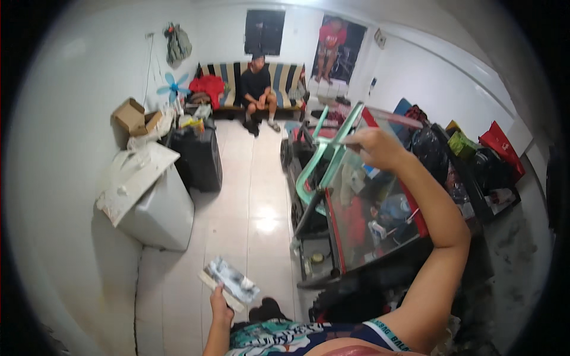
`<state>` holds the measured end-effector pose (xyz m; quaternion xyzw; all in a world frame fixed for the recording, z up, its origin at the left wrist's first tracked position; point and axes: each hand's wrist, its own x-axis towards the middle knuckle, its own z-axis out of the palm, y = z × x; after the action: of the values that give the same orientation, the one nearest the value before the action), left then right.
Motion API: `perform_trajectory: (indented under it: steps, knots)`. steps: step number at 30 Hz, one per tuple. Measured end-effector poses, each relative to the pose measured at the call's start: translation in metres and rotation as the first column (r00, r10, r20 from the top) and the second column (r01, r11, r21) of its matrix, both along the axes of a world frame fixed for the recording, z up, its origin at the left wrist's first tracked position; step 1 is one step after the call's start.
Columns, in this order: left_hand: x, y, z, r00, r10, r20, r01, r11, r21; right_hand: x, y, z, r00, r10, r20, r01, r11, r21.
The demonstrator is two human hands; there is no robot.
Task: The person applies plaster to the underside of a staircase using putty knives. They then pour water from a cup onto plaster powder resting on a board and mix it with the putty knives.
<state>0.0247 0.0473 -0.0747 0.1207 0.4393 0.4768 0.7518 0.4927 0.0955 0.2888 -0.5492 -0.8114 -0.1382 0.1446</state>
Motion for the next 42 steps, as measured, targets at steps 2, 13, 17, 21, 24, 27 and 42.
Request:
perform_trajectory:
  steps: [2,13,17,21,24,27,42]
  knots:
    - [-0.001,-0.002,-0.007,1.000,-0.003,-0.003,0.003,1.000,-0.021,-0.004,-0.004,-0.001,0.999,0.033,-0.001,-0.033,0.998,0.044]
    - [0.010,0.015,0.004,0.999,-0.036,0.018,0.036,0.999,-0.034,-0.005,0.002,0.001,0.998,-0.027,-0.059,0.024,0.998,-0.064]
    - [0.016,0.014,0.003,1.000,-0.023,0.021,0.024,0.998,-0.055,0.003,0.000,0.004,0.999,-0.010,-0.045,0.007,0.999,-0.050]
    - [0.019,0.008,0.004,1.000,-0.027,0.014,0.028,0.997,-0.066,-0.001,0.003,0.001,0.998,-0.028,-0.050,0.025,0.998,-0.060]
    - [0.019,0.011,0.001,1.000,-0.017,0.013,0.018,0.998,-0.060,-0.010,0.002,0.003,0.996,-0.078,-0.035,0.074,0.991,-0.113]
    - [0.020,0.009,0.002,1.000,-0.023,0.007,0.023,0.998,-0.052,-0.007,-0.007,0.006,0.997,-0.077,-0.023,0.074,0.991,-0.113]
    - [0.025,-0.001,-0.003,0.997,-0.059,0.040,0.063,0.993,-0.097,-0.001,-0.003,0.003,0.999,0.019,0.030,-0.018,0.999,-0.038]
